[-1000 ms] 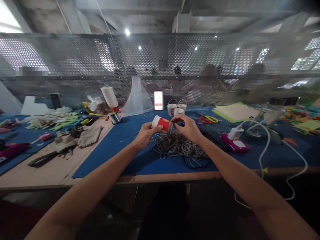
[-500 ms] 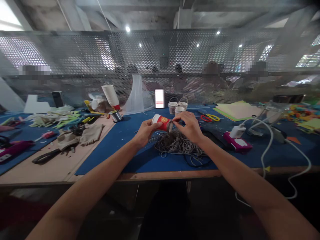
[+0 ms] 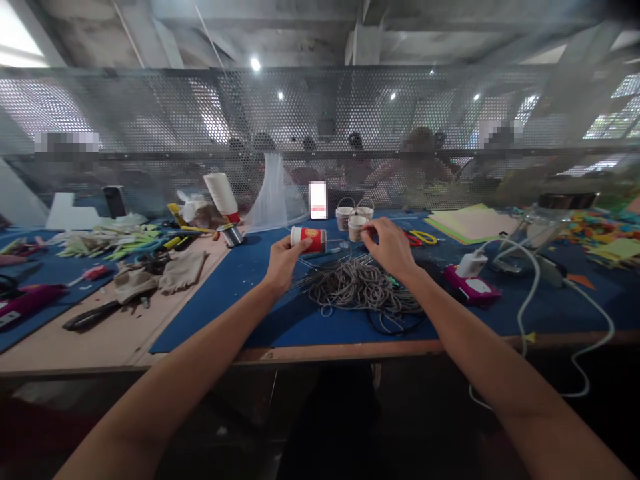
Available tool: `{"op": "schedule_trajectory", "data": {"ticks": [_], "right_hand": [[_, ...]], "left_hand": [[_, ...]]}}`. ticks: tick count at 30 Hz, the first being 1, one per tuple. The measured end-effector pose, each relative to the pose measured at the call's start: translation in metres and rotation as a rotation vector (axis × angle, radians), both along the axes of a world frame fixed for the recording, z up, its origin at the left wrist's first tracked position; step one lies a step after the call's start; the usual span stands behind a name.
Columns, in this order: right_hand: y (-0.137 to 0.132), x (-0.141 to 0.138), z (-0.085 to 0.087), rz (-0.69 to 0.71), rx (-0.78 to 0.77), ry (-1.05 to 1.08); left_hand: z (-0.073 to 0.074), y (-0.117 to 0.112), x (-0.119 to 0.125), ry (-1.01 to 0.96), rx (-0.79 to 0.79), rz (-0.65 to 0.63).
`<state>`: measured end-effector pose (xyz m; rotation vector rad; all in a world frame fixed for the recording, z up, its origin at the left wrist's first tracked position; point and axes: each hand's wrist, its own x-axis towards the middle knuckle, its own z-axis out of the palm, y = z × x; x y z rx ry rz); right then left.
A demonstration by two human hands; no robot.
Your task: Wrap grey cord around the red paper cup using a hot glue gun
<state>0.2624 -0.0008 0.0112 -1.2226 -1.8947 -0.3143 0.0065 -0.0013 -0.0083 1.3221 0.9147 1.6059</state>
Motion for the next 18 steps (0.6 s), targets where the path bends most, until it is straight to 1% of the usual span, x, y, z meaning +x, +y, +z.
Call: {"op": "schedule_trajectory", "data": {"ticks": [2, 4, 6, 7, 9, 12, 15, 18], "right_hand": [[0.005, 0.014, 0.004, -0.171, -0.081, 0.005], [0.009, 0.030, 0.008, -0.333, -0.234, -0.039], [0.013, 0.046, 0.011, -0.438, -0.431, -0.134], [0.014, 0.054, 0.011, -0.465, -0.528, -0.192], [0.019, 0.067, 0.011, -0.491, -0.701, -0.309], [0.026, 0.080, 0.006, -0.476, -0.836, -0.403], [0.033, 0.081, 0.001, -0.422, -0.874, -0.411], [0.036, 0.077, -0.002, -0.359, -0.855, -0.383]], "left_hand": [[0.001, -0.001, 0.001, -0.012, -0.012, 0.013], [0.002, -0.001, 0.001, -0.016, -0.008, 0.025], [0.002, -0.001, 0.001, -0.011, 0.001, 0.032], [0.002, -0.001, 0.001, -0.007, 0.001, 0.035], [0.002, 0.000, 0.000, -0.006, 0.002, 0.038], [0.001, 0.000, 0.000, -0.006, 0.015, 0.035], [0.001, 0.000, 0.000, 0.002, 0.013, 0.027], [0.002, -0.002, 0.001, -0.005, 0.001, 0.009]]}}
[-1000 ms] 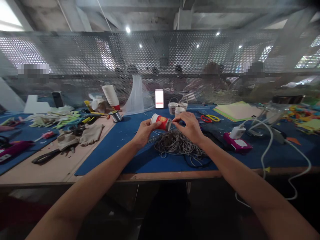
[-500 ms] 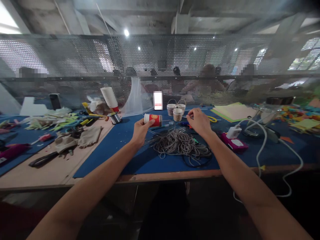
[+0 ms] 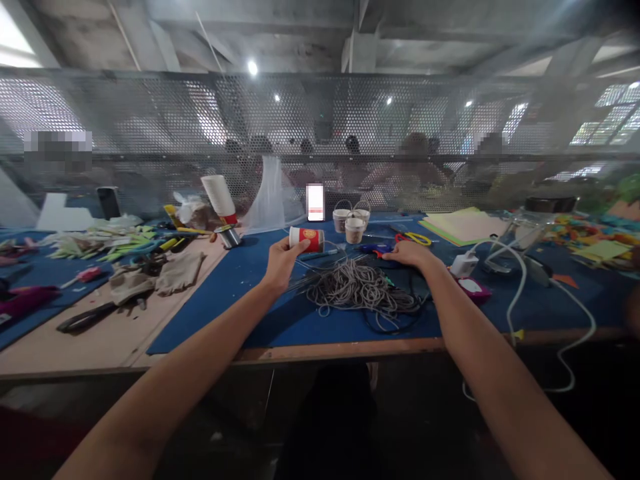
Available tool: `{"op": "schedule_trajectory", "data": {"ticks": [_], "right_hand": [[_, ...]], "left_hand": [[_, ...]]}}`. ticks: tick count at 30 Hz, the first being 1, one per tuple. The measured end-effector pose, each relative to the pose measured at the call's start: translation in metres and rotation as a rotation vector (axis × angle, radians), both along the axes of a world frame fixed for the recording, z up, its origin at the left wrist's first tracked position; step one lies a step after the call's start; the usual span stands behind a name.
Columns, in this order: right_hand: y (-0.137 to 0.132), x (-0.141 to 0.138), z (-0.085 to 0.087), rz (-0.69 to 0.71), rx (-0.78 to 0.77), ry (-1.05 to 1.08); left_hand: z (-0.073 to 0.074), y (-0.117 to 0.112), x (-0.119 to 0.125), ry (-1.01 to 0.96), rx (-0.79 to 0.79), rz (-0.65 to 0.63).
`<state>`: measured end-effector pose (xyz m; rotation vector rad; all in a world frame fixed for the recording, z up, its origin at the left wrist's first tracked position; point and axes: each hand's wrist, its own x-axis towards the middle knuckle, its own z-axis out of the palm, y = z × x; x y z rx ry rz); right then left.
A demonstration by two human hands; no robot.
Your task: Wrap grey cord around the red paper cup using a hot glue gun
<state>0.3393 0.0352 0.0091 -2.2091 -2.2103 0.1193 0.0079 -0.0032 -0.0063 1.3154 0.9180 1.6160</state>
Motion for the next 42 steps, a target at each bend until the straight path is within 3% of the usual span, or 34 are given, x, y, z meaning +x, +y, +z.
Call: {"op": "schedule_trajectory", "data": {"ticks": [6, 10, 15, 19, 21, 23, 31, 42], "right_hand": [[-0.001, 0.010, 0.010, 0.039, -0.007, 0.114], [-0.010, 0.016, 0.023, 0.138, 0.077, 0.606], [-0.030, -0.019, 0.031, 0.288, 0.150, 1.186], [-0.042, -0.059, 0.027, 0.349, 0.095, 1.423], [-0.044, -0.075, 0.021, 0.407, 0.118, 1.441], [-0.044, -0.086, 0.014, 0.413, 0.241, 1.413], [-0.052, -0.095, 0.004, 0.303, 0.671, 1.084], [-0.050, -0.101, -0.004, 0.281, 0.615, 0.971]], "left_hand": [[0.000, 0.002, -0.001, -0.095, -0.048, -0.033], [-0.002, 0.006, -0.003, -0.130, -0.097, -0.040], [-0.005, 0.008, -0.004, -0.127, -0.098, -0.064], [-0.008, 0.009, -0.004, -0.106, -0.098, -0.095], [-0.010, 0.010, -0.004, -0.101, -0.091, -0.112], [-0.010, 0.010, -0.004, -0.100, -0.081, -0.120], [-0.009, 0.008, -0.003, -0.088, -0.110, -0.086], [-0.009, 0.009, -0.003, -0.090, -0.068, -0.096]]}}
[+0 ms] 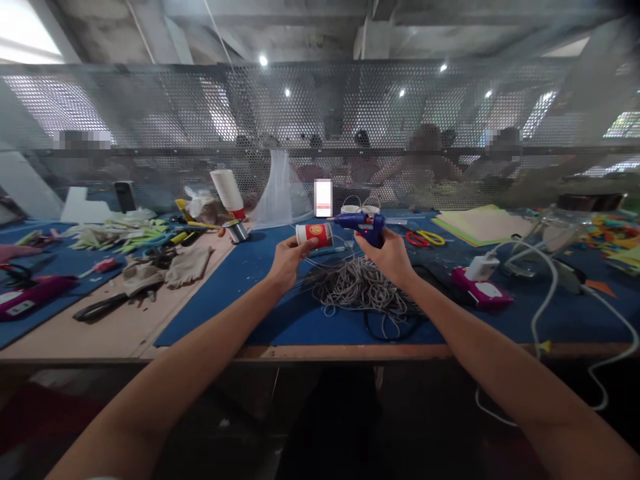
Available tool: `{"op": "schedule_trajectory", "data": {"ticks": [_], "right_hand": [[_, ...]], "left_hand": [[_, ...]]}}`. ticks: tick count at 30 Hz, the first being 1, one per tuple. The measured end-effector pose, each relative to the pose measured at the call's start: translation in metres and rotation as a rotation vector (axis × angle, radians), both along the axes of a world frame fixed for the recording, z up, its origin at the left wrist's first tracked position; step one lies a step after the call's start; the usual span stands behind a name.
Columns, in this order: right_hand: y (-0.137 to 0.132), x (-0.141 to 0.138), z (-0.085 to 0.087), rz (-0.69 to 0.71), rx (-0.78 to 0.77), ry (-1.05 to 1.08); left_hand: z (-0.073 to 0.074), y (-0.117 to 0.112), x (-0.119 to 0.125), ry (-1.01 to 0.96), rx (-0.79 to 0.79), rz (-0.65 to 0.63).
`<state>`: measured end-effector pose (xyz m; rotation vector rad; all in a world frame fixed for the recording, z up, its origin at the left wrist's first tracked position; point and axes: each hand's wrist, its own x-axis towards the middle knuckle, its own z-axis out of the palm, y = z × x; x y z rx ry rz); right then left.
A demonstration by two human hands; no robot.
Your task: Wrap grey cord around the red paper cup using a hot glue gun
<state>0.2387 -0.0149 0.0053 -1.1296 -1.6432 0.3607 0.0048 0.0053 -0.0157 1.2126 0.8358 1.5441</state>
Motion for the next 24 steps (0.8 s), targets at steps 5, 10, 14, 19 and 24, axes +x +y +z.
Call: {"op": "schedule_trajectory", "data": {"ticks": [5, 10, 14, 19, 24], "right_hand": [[-0.0024, 0.0008, 0.0008, -0.040, -0.017, -0.095], [-0.0044, -0.0004, 0.0001, -0.050, 0.027, -0.177], [-0.0017, -0.0002, -0.0032, -0.095, 0.046, -0.231], [0.0009, 0.0007, -0.0054, -0.131, 0.099, -0.285], [0.0034, 0.0013, -0.0079, -0.166, 0.128, -0.331]], "left_hand": [[-0.0025, 0.0033, -0.0021, 0.004, 0.021, -0.001], [-0.0037, 0.0052, -0.0038, 0.045, 0.047, 0.027], [-0.0030, 0.0047, -0.0024, 0.048, 0.068, 0.027], [-0.0022, 0.0041, -0.0020, 0.057, 0.078, 0.044], [-0.0019, 0.0041, -0.0022, 0.055, 0.079, 0.050]]}}
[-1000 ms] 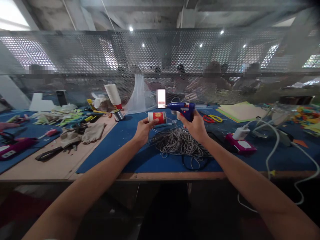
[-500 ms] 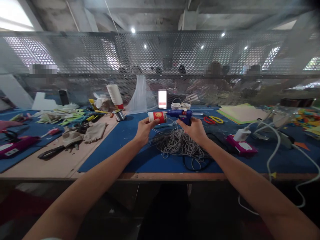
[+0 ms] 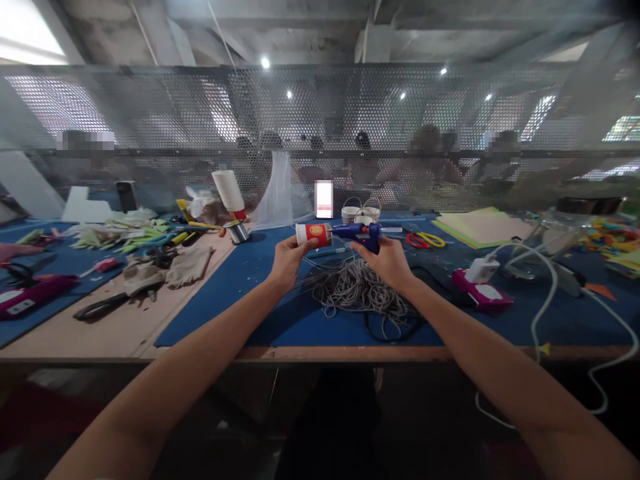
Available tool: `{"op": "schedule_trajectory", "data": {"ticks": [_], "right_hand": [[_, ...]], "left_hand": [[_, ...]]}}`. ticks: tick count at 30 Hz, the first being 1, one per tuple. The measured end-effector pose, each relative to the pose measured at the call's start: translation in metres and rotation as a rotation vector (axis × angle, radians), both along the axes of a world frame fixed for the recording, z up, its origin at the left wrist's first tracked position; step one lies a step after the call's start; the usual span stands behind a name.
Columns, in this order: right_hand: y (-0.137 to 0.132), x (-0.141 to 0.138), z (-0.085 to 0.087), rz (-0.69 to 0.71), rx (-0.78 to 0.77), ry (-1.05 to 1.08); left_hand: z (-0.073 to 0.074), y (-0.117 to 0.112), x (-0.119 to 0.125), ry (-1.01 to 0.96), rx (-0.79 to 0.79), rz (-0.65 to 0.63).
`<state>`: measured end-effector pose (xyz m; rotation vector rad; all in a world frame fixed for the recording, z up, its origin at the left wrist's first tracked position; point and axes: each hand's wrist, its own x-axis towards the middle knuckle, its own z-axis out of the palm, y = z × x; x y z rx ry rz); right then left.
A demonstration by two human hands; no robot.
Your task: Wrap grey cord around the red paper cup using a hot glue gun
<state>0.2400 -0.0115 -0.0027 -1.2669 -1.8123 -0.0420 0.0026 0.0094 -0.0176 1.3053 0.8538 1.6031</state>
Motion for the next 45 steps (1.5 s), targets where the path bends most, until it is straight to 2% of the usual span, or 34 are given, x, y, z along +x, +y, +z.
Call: {"op": "schedule_trajectory", "data": {"ticks": [17, 45], "right_hand": [[0.0043, 0.0027, -0.0035, -0.079, 0.021, -0.096], [0.0024, 0.0035, -0.0016, -0.064, 0.020, -0.137]], "left_hand": [[0.0019, -0.0032, 0.0017, -0.004, -0.006, 0.004], [0.0032, -0.0034, 0.0021, -0.009, -0.014, 0.028]]}}
